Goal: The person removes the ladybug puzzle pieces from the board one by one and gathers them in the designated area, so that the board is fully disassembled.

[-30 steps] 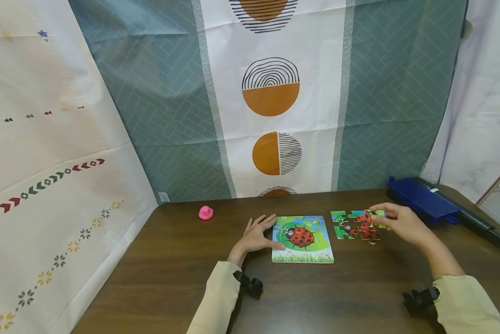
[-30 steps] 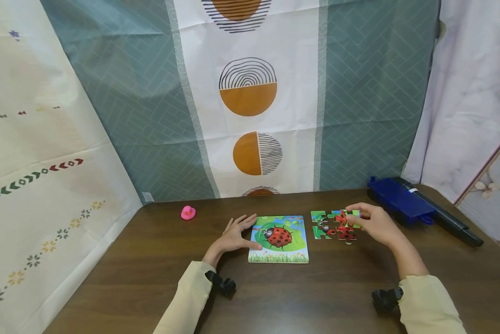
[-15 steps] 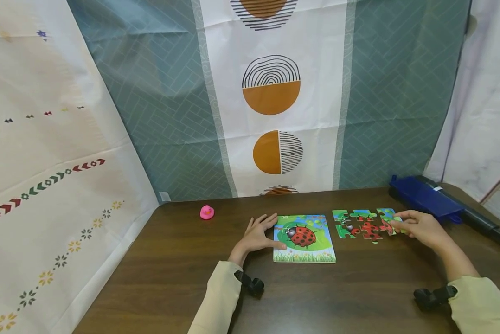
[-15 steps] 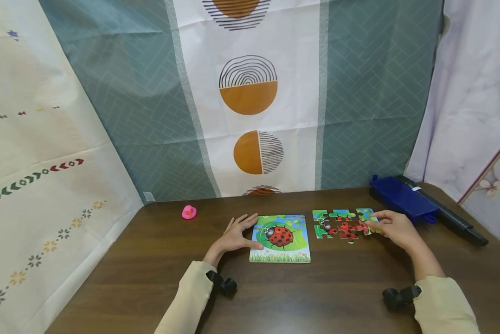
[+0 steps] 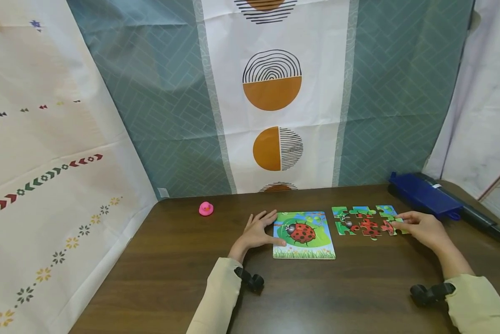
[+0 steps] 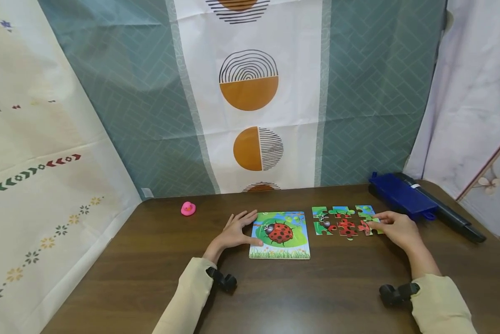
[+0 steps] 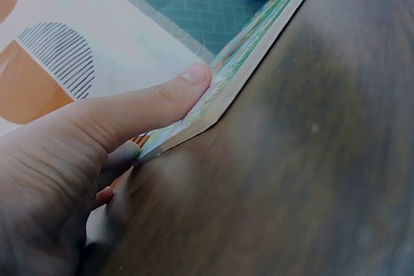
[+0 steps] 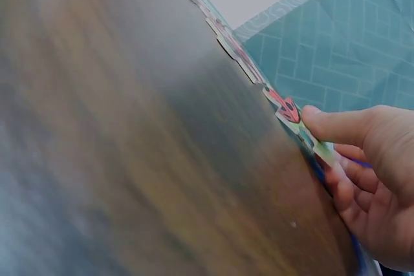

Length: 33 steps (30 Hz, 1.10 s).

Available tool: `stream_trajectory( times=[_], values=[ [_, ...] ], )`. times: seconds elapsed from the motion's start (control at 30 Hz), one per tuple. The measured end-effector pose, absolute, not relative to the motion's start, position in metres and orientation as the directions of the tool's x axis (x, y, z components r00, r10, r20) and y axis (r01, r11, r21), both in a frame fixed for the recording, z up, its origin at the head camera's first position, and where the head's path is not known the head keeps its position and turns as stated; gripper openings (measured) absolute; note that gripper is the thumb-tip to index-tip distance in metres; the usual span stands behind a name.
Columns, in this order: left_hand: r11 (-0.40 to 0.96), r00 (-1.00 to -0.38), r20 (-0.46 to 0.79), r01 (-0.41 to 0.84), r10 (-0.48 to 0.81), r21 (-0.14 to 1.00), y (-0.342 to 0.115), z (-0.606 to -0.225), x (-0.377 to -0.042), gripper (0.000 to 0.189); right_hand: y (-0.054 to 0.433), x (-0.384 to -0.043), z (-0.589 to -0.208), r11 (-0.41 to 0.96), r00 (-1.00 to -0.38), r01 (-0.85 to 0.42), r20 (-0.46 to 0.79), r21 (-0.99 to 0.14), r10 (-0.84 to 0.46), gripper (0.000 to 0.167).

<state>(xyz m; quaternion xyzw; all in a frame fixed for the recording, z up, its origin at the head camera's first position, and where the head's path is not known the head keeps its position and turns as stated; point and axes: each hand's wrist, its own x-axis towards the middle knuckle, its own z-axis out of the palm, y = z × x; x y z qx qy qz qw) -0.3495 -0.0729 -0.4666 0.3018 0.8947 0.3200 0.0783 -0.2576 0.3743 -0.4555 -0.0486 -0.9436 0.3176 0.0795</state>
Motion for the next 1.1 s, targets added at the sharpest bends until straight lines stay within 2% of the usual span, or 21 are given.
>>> stream_trajectory(
  times=[0.33,0.87,1.1],
  values=[
    [0.621,-0.81,0.042,0.48,0.585,0.619,-0.0713,-0.4661,-0.3482,0.094,0.372,-0.2534,-0.4605,0.832,-0.977,0.062,0.137,-0.551,0.163,0.05],
    [0.625,-0.813,0.055,0.486,0.579,0.611,-0.0728,-0.4675,-0.3508,0.095,0.3707,-0.256,-0.4592,0.827,-0.975,0.055,0.147,-0.559,0.164,0.048],
    [0.625,-0.813,0.051,0.484,0.58,0.613,-0.0728,-0.469,-0.3507,0.095,0.3688,-0.2538,-0.4575,0.802,-0.963,0.037,0.192,-0.596,0.187,0.034]
  ],
)
